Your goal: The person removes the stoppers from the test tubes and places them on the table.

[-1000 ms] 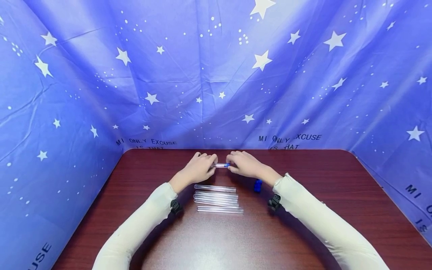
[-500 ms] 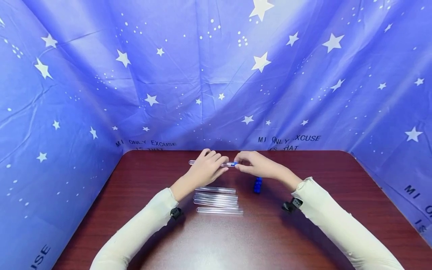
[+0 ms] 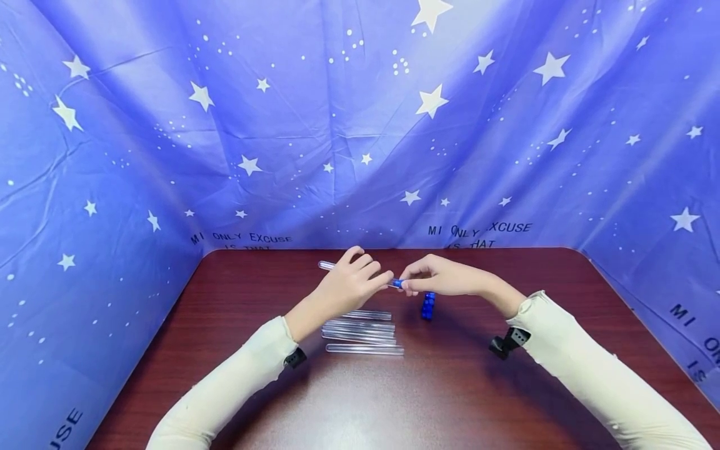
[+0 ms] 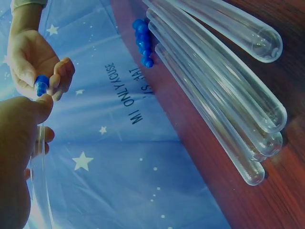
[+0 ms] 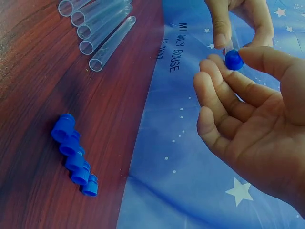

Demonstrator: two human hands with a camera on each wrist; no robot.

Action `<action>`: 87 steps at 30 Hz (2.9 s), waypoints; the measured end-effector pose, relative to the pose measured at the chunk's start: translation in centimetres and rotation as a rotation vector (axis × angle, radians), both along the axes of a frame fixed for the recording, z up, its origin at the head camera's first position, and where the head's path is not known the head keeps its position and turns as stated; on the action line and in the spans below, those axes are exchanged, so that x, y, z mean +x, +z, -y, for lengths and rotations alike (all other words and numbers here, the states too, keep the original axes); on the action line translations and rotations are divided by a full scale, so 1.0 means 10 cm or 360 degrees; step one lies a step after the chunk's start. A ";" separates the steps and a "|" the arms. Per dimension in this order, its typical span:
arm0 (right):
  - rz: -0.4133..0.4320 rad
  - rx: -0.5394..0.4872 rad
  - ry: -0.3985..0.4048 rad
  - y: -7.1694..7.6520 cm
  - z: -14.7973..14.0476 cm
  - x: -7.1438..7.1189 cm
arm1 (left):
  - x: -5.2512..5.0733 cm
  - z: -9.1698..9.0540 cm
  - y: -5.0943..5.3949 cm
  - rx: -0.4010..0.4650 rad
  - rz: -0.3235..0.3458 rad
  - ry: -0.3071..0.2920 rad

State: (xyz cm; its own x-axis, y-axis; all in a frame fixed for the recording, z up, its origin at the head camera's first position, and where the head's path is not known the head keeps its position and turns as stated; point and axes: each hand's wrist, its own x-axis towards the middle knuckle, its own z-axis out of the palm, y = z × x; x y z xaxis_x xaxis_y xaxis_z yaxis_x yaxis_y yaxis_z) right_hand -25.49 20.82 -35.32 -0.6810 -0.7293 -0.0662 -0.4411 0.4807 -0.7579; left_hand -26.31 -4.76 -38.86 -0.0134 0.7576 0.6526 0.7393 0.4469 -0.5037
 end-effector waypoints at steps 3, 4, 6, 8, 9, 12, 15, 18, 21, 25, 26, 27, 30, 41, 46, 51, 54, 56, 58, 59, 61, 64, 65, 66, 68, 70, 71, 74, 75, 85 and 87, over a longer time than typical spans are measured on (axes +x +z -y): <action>0.0047 -0.0008 0.0046 0.02 -0.01 0.00 | 0.02 -0.01 0.01 0.0001 -0.0054 -0.0028; 0.0050 -0.0012 0.0059 0.02 -0.02 0.00 | 0.02 -0.02 0.01 -0.0002 -0.0061 -0.0032; 0.0043 -0.0021 0.0075 0.01 -0.03 -0.01 | 0.03 -0.03 0.02 -0.0004 -0.0052 -0.0039; 0.0012 -0.0027 0.0075 -0.01 -0.03 -0.03 | 0.04 -0.03 0.02 -0.0006 -0.0033 -0.0045; -0.0015 -0.0028 0.0073 -0.02 -0.03 -0.03 | 0.05 -0.04 0.03 -0.0005 -0.0028 -0.0047; -0.0101 -0.0040 0.0071 -0.07 -0.03 -0.05 | 0.06 -0.06 0.02 -0.0011 -0.0008 -0.0059; -0.0203 -0.0047 0.0072 -0.10 -0.02 -0.04 | 0.06 -0.08 0.01 -0.0033 0.0011 -0.0054; -0.0282 -0.0051 0.0067 -0.11 -0.02 -0.02 | 0.07 -0.11 0.01 -0.0069 0.0026 -0.0024; -0.0347 -0.0052 0.0046 -0.12 -0.01 0.00 | 0.08 -0.12 0.02 -0.0103 0.0019 0.0019; -0.0418 -0.0054 0.0001 -0.12 0.02 0.02 | 0.09 -0.13 0.06 -0.0138 0.0008 0.0055; -0.0441 -0.0056 -0.0007 -0.12 0.02 0.04 | 0.10 -0.13 0.06 -0.0145 0.0010 0.0062; -0.0473 -0.0055 -0.0013 -0.12 0.03 0.05 | 0.10 -0.13 0.06 -0.0150 0.0017 0.0067; -0.0580 -0.0048 -0.0022 -0.14 0.03 0.08 | 0.11 -0.14 0.07 -0.0155 0.0046 0.0071; -0.0816 -0.0016 -0.0123 -0.20 0.05 0.14 | 0.13 -0.15 0.04 -0.0120 0.0042 0.0100; -0.1007 0.0025 -0.0183 -0.23 0.08 0.19 | 0.12 -0.16 0.05 -0.0128 0.0076 0.0135; -0.1322 0.0071 -0.0262 -0.27 0.13 0.24 | 0.12 -0.16 0.07 -0.0144 0.0118 0.0193; -0.1496 0.0099 -0.0282 -0.29 0.17 0.27 | 0.11 -0.15 0.08 -0.0138 0.0138 0.0208; -0.1615 0.0104 -0.0280 -0.29 0.19 0.28 | 0.10 -0.15 0.08 -0.0135 0.0146 0.0211; -0.1740 0.0104 -0.0273 -0.29 0.21 0.29 | 0.09 -0.15 0.08 -0.0127 0.0157 0.0210; -0.1804 0.0102 -0.0270 -0.29 0.22 0.29 | 0.07 -0.15 0.08 -0.0123 0.0162 0.0214; -0.1931 0.0104 -0.0268 -0.30 0.24 0.28 | 0.06 -0.16 0.08 -0.0115 0.0181 0.0219; -0.2087 0.0102 -0.0269 -0.33 0.25 0.29 | 0.04 -0.16 0.08 -0.0098 0.0213 0.0232; -0.2129 0.0106 -0.0275 -0.34 0.26 0.29 | 0.04 -0.16 0.08 -0.0094 0.0216 0.0241; -0.2162 0.0108 -0.0283 -0.35 0.26 0.29 | 0.04 -0.16 0.08 -0.0088 0.0226 0.0247; -0.2218 0.0123 -0.0298 -0.37 0.25 0.30 | 0.04 -0.15 0.07 -0.0081 0.0240 0.0265; -0.2287 0.0145 -0.0309 -0.40 0.24 0.30 | 0.03 -0.15 0.07 -0.0077 0.0254 0.0283; -0.2321 0.0149 -0.0309 -0.41 0.24 0.30 | 0.03 -0.15 0.07 -0.0079 0.0261 0.0290; -0.2467 0.0134 -0.0291 -0.44 0.23 0.29 | 0.03 -0.14 0.09 -0.0082 0.0303 0.0292; -0.2518 0.0118 -0.0279 -0.45 0.23 0.28 | 0.04 -0.14 0.10 -0.0083 0.0323 0.0286; -0.2675 0.0205 -0.0068 -0.45 0.17 0.27 | 0.04 -0.15 0.12 -0.0108 0.0412 0.0204; -0.2660 0.0206 -0.0041 -0.44 0.16 0.29 | 0.05 -0.15 0.10 -0.0118 0.0407 0.0177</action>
